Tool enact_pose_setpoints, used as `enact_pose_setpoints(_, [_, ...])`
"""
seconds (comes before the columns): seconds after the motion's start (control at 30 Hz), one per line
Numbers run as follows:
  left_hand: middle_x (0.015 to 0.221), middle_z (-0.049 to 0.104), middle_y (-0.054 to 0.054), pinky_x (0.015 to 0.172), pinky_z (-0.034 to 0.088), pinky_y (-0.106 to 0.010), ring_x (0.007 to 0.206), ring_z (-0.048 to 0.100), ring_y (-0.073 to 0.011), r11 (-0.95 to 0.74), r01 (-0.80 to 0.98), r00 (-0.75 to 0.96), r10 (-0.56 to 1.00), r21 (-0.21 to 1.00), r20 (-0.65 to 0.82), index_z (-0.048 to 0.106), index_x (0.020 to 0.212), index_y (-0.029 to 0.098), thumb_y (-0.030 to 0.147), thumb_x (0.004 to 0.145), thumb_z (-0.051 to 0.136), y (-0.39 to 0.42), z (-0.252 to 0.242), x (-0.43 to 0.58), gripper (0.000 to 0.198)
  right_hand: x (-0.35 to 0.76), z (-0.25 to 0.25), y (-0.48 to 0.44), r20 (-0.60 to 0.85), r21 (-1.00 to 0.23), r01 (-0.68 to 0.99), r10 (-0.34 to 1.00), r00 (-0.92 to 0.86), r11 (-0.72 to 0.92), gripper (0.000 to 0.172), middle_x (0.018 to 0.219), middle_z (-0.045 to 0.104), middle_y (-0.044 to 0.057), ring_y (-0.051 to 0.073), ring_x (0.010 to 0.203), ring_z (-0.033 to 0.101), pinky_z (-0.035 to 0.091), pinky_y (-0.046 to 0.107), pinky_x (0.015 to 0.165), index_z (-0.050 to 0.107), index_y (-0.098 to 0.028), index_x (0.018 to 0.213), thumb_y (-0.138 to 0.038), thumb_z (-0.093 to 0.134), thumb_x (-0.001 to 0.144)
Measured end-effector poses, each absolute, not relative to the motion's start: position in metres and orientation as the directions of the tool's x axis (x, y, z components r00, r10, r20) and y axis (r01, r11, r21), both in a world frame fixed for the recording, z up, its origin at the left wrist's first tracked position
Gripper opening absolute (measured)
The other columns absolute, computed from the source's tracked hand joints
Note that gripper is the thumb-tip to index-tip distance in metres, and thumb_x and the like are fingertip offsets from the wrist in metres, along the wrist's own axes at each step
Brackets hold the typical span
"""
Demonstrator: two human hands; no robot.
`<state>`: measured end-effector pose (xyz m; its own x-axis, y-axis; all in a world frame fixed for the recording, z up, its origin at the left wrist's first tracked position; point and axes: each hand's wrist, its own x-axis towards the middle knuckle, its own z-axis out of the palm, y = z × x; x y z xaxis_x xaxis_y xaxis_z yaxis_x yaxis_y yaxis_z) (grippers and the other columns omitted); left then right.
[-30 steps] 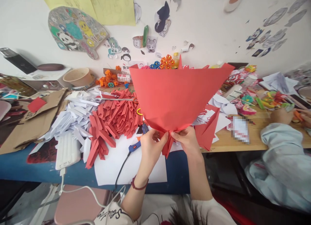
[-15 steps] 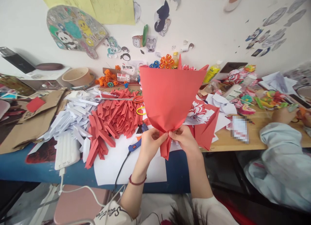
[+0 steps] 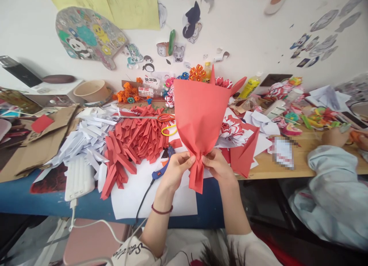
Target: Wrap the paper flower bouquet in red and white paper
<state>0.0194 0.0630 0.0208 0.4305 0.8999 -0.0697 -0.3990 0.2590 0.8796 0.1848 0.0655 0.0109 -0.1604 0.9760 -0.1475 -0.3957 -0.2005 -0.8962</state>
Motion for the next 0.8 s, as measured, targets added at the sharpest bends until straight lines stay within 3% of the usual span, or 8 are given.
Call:
enact_pose_setpoints(0.3, [0.079, 0.069, -0.005, 0.074, 0.046, -0.028, 0.077, 0.061, -0.017, 0.219, -0.317, 0.4, 0.913, 0.923, -0.079, 0.07, 0.076, 0.014, 0.05, 0.074, 0.08, 0.0621, 0.0233, 0.0246, 0.038, 0.1848, 0.0093, 0.0642, -0.126, -0.895, -0.41, 0.982, -0.143, -0.174, 0.039, 0.062, 0.059, 0.0, 0.011, 0.055, 0.047, 0.04, 0.026, 0.055, 0.075, -0.018, 0.079, -0.04, 0.095, 0.053])
enact_pose_setpoints(0.47, [0.079, 0.067, -0.005, 0.074, 0.046, -0.028, 0.076, 0.06, -0.0163, 0.163, -0.293, 0.362, 0.931, 0.942, -0.049, 0.069, 0.078, 0.014, 0.048, 0.073, 0.082, 0.0632, 0.0221, 0.0267, 0.036, 0.1834, 0.0092, 0.0638, -0.131, -0.893, -0.412, 0.98, -0.15, -0.182, 0.038, 0.061, 0.059, 0.0, 0.01, 0.052, 0.044, 0.034, 0.025, 0.048, 0.072, -0.017, 0.073, -0.042, 0.094, 0.054])
enact_pose_setpoints(0.67, [0.088, 0.071, -0.007, 0.079, 0.049, -0.029, 0.081, 0.065, -0.0173, 0.225, -0.383, 0.362, 0.929, 0.896, -0.079, 0.07, 0.091, 0.015, 0.043, 0.077, 0.08, 0.0617, 0.0223, 0.021, 0.033, 0.1847, 0.0083, 0.0603, -0.112, -0.881, -0.437, 0.977, -0.179, -0.181, 0.036, 0.063, 0.059, 0.0, 0.009, 0.051, 0.045, 0.035, 0.024, 0.048, 0.073, -0.017, 0.076, -0.045, 0.091, 0.061])
enact_pose_setpoints(0.8, [0.089, 0.072, -0.007, 0.079, 0.05, -0.029, 0.082, 0.065, -0.0178, 0.226, -0.373, 0.37, 0.926, 0.9, -0.079, 0.073, 0.088, 0.015, 0.042, 0.076, 0.081, 0.0598, 0.0252, 0.02, 0.031, 0.1858, 0.0096, 0.0592, -0.109, -0.9, -0.403, 0.982, -0.153, -0.163, 0.034, 0.06, 0.054, -0.001, 0.01, 0.052, 0.044, 0.035, 0.026, 0.049, 0.07, -0.018, 0.072, -0.044, 0.09, 0.062])
